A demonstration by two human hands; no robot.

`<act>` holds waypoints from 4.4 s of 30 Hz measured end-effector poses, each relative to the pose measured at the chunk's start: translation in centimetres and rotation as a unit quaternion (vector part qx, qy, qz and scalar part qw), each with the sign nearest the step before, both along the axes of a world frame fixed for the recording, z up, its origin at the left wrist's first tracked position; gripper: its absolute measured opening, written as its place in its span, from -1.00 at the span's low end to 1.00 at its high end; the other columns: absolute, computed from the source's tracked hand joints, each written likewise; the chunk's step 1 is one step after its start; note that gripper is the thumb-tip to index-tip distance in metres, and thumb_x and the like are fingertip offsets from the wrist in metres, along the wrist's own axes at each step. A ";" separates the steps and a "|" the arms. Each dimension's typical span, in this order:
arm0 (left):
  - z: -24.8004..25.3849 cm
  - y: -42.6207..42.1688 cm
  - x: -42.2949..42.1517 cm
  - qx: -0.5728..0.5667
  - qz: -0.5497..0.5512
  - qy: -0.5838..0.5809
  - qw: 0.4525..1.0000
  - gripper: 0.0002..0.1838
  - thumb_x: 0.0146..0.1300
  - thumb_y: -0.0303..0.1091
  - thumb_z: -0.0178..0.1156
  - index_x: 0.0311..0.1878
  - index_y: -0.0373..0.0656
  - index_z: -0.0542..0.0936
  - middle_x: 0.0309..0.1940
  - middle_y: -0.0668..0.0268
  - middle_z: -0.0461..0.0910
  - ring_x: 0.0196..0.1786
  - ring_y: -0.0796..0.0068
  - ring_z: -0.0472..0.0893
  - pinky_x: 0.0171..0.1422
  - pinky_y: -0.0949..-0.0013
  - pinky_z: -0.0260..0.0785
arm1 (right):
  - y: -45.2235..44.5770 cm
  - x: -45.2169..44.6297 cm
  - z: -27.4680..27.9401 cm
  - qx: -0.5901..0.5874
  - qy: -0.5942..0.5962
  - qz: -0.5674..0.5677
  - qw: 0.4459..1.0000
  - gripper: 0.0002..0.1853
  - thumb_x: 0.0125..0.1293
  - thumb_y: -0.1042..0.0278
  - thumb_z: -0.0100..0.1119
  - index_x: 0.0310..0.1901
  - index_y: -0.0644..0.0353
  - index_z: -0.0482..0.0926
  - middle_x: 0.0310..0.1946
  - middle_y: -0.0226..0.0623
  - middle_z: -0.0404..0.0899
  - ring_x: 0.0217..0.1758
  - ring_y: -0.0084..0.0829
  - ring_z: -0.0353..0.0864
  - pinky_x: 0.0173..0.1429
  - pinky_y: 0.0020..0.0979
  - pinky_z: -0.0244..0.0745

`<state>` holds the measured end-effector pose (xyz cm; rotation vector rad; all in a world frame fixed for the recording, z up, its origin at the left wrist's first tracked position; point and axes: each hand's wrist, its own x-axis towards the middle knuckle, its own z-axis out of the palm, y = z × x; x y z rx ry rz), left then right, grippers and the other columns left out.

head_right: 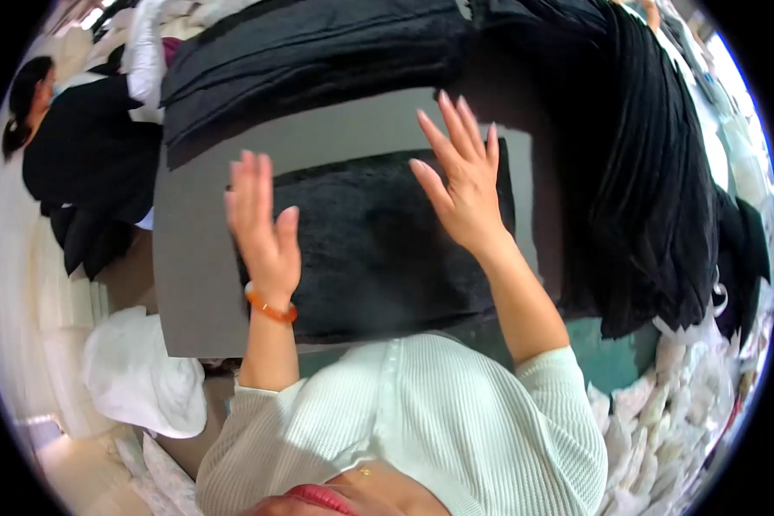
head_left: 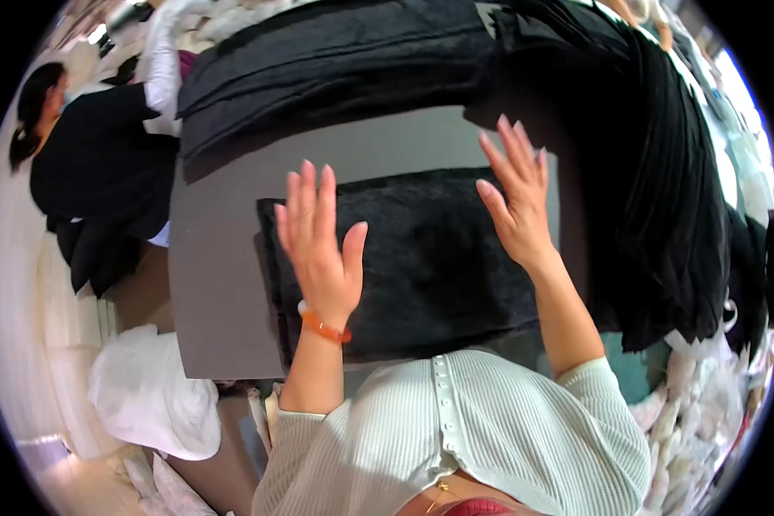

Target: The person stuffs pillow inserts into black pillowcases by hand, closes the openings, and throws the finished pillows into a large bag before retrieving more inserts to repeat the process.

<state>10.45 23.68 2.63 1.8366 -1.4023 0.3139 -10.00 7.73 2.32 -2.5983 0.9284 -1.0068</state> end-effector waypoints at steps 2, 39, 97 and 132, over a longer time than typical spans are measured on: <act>-1.0 0.7 -2.1 -0.008 -0.040 -0.076 0.996 -0.38 0.39 -0.03 -0.02 0.43 -0.12 0.31 0.50 0.10 0.13 0.56 0.12 0.05 0.56 -0.02 -0.22 | 2.1 -1.5 2.2 -0.101 -0.074 -0.039 0.991 -0.36 0.31 0.05 0.11 0.41 -0.03 0.30 0.51 -0.19 0.07 0.60 -0.22 -0.06 0.57 0.07 -0.33; -17.2 10.7 5.5 0.031 0.120 0.064 0.990 -0.21 0.40 0.23 -0.06 0.32 -0.38 0.32 0.31 -0.03 0.35 0.32 0.08 0.37 0.44 0.18 0.14 | 12.5 -20.6 -15.5 0.591 -0.089 -0.175 0.782 0.18 0.11 -0.53 0.11 0.44 0.42 0.06 0.47 0.11 0.06 0.55 -0.08 0.01 0.56 -0.24 -0.05; -29.4 -36.5 -116.7 0.501 -0.460 -0.103 0.726 -0.65 0.26 -0.17 0.24 0.07 -0.07 0.60 -0.02 0.14 0.64 0.05 0.09 0.60 0.11 0.14 0.47 | 17.6 -149.0 6.9 -0.356 -0.700 -0.456 0.420 -0.45 0.13 0.28 0.43 0.11 0.42 0.53 0.12 -0.08 0.56 0.15 -0.11 0.55 0.29 -0.09 0.44; -41.6 -7.0 -132.7 0.466 0.167 0.471 0.730 -0.69 0.20 -0.17 0.30 -0.10 -0.19 0.68 -0.28 0.25 0.71 -0.30 0.43 0.68 -0.11 0.34 0.53 | -44.5 -175.8 -14.6 0.243 -0.647 -0.148 0.708 -0.73 0.44 0.18 0.00 -0.07 0.23 0.47 -0.19 -0.24 0.55 -0.21 -0.37 0.56 -0.15 -0.33 0.56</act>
